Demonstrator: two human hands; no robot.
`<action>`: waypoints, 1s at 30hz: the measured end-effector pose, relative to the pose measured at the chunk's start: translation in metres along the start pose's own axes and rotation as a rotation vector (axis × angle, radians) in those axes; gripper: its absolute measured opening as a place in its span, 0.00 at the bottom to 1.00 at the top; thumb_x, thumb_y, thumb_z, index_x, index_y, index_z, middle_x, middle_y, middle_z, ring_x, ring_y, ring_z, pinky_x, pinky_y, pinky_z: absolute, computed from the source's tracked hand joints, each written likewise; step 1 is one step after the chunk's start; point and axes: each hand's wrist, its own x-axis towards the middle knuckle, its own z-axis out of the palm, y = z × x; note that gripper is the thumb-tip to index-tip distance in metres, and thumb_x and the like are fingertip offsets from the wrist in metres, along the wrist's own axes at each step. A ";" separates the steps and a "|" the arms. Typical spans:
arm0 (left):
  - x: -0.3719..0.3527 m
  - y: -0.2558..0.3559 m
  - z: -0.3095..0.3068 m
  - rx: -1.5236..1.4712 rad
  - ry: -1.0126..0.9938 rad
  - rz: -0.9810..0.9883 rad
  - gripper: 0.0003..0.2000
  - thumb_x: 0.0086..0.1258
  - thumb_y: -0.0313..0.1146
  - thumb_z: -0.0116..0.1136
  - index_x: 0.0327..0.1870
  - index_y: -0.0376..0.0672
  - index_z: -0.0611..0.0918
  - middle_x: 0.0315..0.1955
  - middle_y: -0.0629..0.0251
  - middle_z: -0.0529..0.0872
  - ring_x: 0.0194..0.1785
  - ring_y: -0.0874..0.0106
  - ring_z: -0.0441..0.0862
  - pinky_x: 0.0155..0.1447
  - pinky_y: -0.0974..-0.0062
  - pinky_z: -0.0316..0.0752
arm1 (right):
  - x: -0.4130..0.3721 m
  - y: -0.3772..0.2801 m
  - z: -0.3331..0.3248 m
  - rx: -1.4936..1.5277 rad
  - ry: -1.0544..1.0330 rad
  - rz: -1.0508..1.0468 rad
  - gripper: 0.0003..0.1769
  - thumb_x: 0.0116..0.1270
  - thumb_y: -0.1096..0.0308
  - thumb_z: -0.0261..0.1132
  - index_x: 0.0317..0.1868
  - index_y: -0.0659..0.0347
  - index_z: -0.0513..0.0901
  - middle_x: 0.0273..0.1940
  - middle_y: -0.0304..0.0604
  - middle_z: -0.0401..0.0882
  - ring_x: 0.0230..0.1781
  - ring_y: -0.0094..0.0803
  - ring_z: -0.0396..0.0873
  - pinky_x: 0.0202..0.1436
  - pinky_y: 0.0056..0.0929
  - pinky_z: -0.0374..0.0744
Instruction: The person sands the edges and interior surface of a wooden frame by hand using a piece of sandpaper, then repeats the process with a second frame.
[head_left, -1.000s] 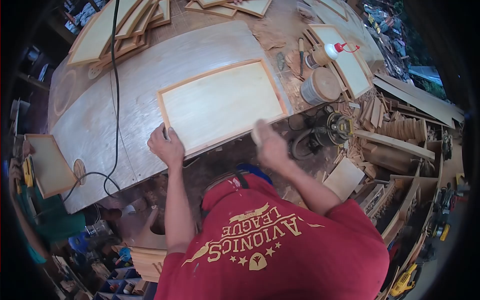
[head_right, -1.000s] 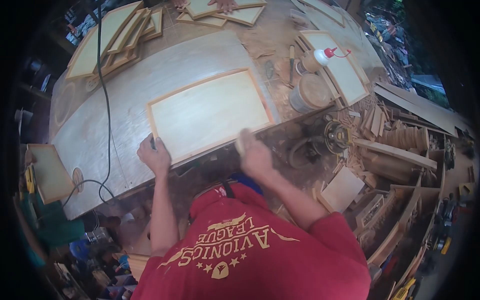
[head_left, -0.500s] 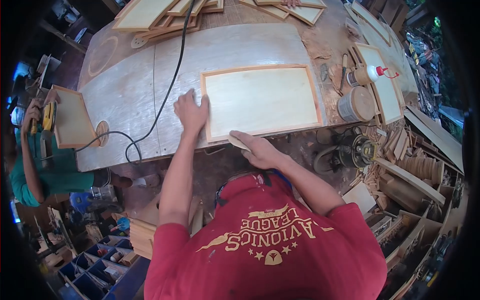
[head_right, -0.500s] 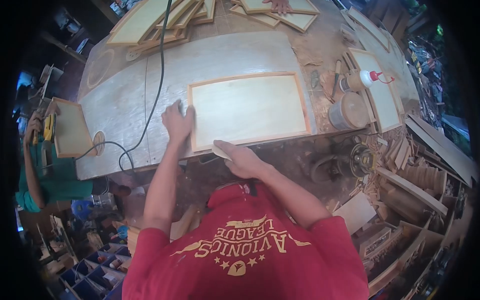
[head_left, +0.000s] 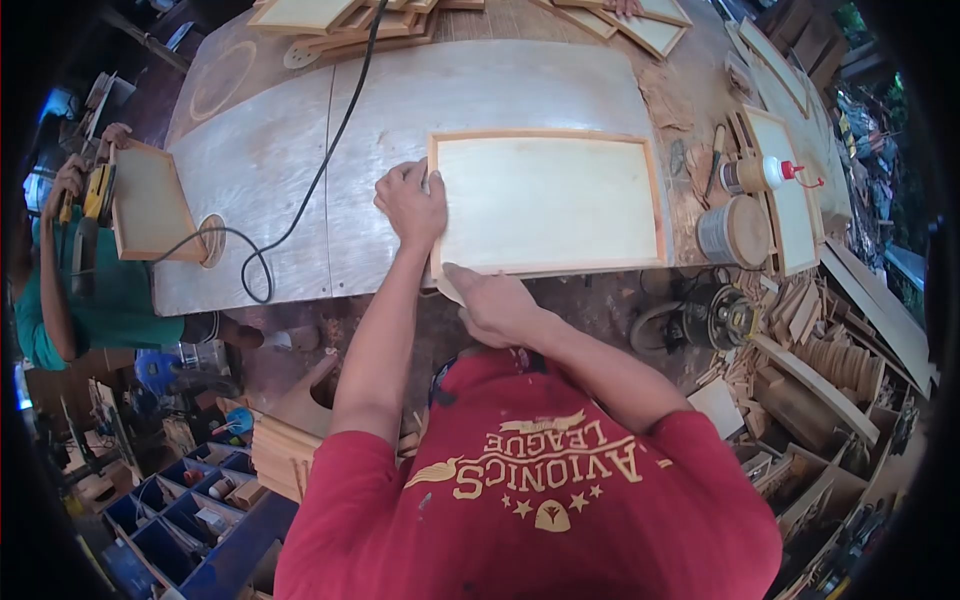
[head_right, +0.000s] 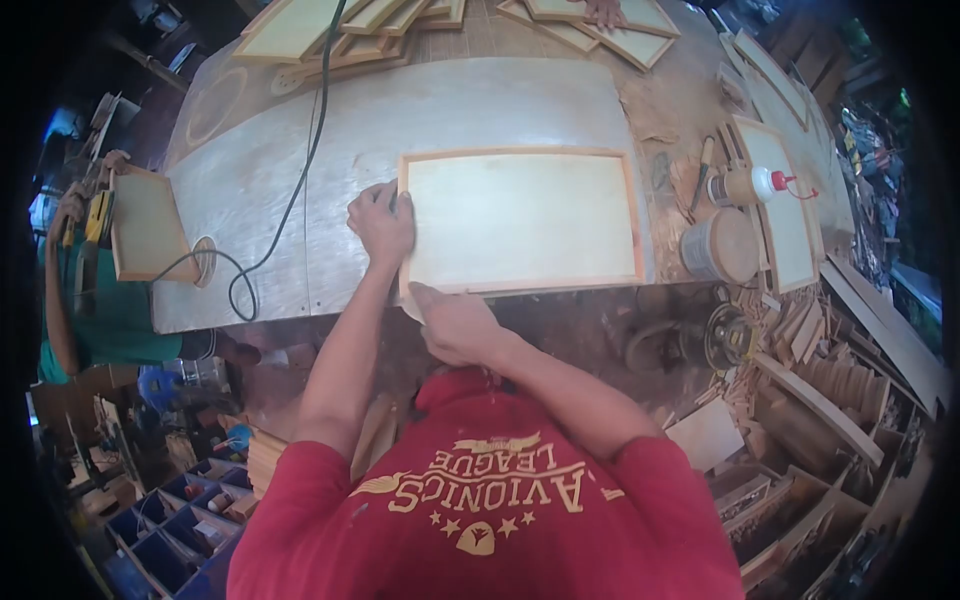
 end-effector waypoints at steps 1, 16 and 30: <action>-0.002 0.000 -0.002 -0.009 -0.005 0.003 0.18 0.70 0.41 0.64 0.58 0.47 0.90 0.57 0.60 0.82 0.66 0.56 0.69 0.76 0.52 0.56 | -0.001 -0.003 0.006 0.008 0.013 -0.019 0.36 0.67 0.68 0.64 0.74 0.71 0.65 0.56 0.65 0.83 0.52 0.62 0.85 0.57 0.57 0.81; 0.003 0.005 -0.003 -0.005 -0.025 0.000 0.17 0.71 0.40 0.63 0.58 0.49 0.90 0.57 0.61 0.82 0.67 0.57 0.68 0.75 0.53 0.56 | -0.011 0.006 -0.017 -0.118 0.005 -0.058 0.34 0.67 0.67 0.63 0.72 0.71 0.67 0.54 0.64 0.84 0.41 0.59 0.87 0.44 0.54 0.83; 0.002 -0.008 0.005 0.057 -0.015 0.060 0.18 0.71 0.42 0.62 0.58 0.47 0.90 0.56 0.61 0.83 0.66 0.55 0.71 0.74 0.50 0.58 | -0.011 0.003 0.046 -0.292 0.141 -0.073 0.44 0.61 0.69 0.61 0.79 0.71 0.63 0.83 0.59 0.58 0.30 0.48 0.89 0.34 0.46 0.85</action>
